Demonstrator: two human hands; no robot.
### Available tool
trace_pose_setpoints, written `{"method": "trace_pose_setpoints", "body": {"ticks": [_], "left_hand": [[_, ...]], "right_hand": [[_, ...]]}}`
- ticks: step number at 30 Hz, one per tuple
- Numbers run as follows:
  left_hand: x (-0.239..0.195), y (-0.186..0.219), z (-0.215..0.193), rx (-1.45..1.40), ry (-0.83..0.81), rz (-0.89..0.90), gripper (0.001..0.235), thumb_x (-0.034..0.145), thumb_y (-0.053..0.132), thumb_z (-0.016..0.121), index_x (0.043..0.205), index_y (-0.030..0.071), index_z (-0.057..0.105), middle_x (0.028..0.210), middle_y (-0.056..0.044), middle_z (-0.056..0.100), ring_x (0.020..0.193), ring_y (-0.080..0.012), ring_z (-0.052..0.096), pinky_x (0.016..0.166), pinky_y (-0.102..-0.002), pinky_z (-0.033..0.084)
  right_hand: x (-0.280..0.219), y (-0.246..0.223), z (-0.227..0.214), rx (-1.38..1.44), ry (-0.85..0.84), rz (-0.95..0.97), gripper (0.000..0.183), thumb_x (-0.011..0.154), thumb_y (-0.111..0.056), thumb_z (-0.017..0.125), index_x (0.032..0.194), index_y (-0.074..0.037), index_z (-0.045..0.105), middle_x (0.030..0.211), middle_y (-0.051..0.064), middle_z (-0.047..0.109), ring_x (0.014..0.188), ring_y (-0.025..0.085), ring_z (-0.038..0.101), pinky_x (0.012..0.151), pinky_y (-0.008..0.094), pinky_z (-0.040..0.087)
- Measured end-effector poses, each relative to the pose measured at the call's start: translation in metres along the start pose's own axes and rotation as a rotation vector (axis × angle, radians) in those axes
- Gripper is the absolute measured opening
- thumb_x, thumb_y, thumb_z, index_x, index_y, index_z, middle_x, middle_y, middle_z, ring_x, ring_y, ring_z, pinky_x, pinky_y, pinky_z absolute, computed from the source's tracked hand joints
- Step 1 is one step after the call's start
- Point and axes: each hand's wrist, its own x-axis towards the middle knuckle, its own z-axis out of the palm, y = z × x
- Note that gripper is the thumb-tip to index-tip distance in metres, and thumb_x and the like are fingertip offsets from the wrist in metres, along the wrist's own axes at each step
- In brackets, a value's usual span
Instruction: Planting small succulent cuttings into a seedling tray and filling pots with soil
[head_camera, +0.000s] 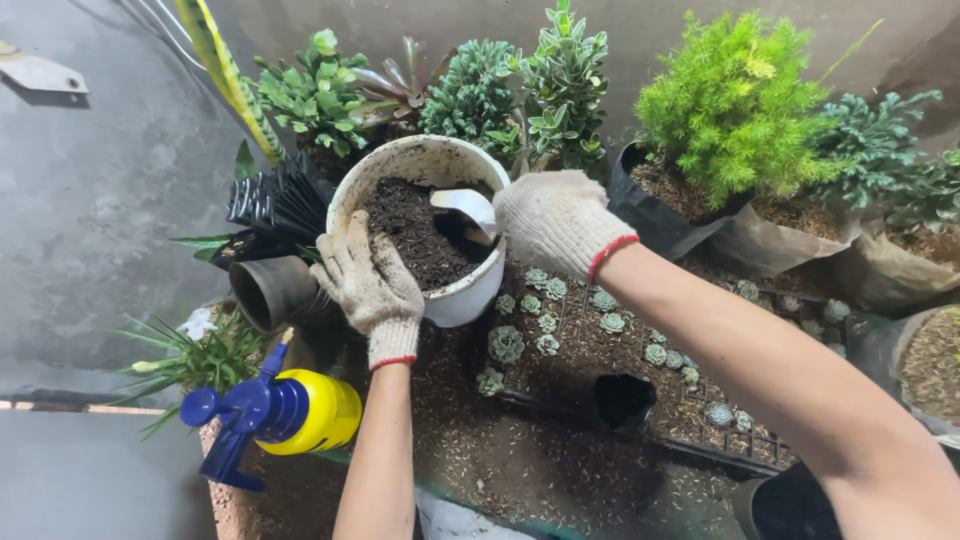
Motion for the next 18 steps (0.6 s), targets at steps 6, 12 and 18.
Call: {"method": "trace_pose_setpoints", "body": {"ticks": [6,12,18], "left_hand": [[-0.004,-0.015,0.014,-0.015,0.008,0.002,0.038,0.11,0.033,0.045,0.145,0.023,0.055,0.147,-0.009,0.053,0.142,-0.0353,0.042,0.119,-0.051,0.024],[-0.003,-0.024,0.026,-0.122,0.137,0.039,0.04,0.108,0.03,0.048,0.145,0.015,0.054,0.144,-0.018,0.051,0.139,-0.0409,0.043,0.12,-0.052,0.027],[-0.007,-0.024,0.026,-0.212,0.058,-0.112,0.042,0.109,0.023,0.051,0.148,0.009,0.046,0.148,-0.021,0.043,0.137,-0.0415,0.047,0.117,-0.048,0.04]], "right_hand": [[-0.1,0.02,-0.06,0.103,-0.18,-0.338,0.024,0.097,-0.021,0.063,0.115,-0.009,0.072,0.104,0.01,0.08,0.098,0.023,0.077,0.093,0.046,0.06],[-0.081,0.028,-0.052,0.19,-0.187,-0.44,0.032,0.1,-0.024,0.052,0.128,-0.011,0.062,0.113,-0.001,0.076,0.11,0.013,0.071,0.105,0.036,0.053],[0.005,0.018,-0.018,0.25,0.118,-0.354,0.038,0.087,-0.047,0.064,0.109,-0.021,0.081,0.103,0.015,0.078,0.108,0.037,0.073,0.089,0.052,0.059]]}}
